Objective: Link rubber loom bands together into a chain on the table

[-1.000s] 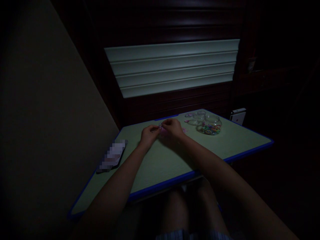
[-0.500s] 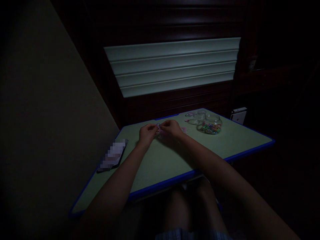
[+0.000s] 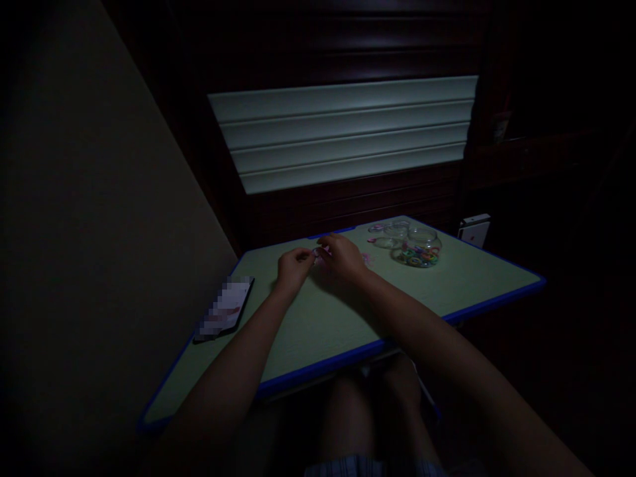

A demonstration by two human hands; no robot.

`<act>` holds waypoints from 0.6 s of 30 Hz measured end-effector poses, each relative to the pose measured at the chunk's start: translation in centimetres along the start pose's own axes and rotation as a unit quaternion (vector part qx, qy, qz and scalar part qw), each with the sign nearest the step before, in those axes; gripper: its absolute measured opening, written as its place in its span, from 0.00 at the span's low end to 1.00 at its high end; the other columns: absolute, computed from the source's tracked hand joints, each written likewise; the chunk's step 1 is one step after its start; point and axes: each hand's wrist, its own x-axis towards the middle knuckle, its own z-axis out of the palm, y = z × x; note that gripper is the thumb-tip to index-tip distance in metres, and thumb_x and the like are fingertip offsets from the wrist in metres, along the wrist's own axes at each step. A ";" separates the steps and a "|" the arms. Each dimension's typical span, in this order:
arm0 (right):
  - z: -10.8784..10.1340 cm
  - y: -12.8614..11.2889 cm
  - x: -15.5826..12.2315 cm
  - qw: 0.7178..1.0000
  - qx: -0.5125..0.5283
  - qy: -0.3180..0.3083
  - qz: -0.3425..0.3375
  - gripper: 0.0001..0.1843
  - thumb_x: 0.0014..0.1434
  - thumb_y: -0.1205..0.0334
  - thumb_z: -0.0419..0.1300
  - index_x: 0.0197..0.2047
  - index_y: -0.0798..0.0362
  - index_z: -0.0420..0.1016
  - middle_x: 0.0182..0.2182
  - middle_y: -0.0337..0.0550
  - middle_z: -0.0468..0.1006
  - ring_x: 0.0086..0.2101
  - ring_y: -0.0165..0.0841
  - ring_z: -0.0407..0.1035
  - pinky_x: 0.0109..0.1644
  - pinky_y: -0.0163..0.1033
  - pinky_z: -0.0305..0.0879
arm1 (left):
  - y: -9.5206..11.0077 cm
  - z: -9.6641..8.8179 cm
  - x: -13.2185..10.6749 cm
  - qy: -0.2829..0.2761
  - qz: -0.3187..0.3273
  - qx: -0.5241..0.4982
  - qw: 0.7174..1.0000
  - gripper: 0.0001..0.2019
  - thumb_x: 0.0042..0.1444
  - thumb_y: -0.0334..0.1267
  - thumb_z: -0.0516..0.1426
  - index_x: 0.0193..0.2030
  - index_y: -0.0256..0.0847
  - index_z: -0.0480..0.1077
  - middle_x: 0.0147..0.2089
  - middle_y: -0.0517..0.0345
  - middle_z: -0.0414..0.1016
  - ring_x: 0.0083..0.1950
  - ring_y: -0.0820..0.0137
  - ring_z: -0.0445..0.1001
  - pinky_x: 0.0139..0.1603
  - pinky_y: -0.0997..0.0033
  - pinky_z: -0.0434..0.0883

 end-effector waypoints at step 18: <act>0.9 0.9 0.5 0.912 0.345 -0.080 0.209 0.06 0.49 0.64 0.57 0.26 0.59 0.70 0.18 0.37 0.70 0.19 0.23 0.61 0.25 0.29 0.58 | -0.4 0.5 0.3 -0.042 -0.149 -0.241 0.958 0.07 0.41 0.36 0.58 0.28 0.35 0.69 0.24 0.59 0.71 0.26 0.74 0.70 0.28 0.75 0.68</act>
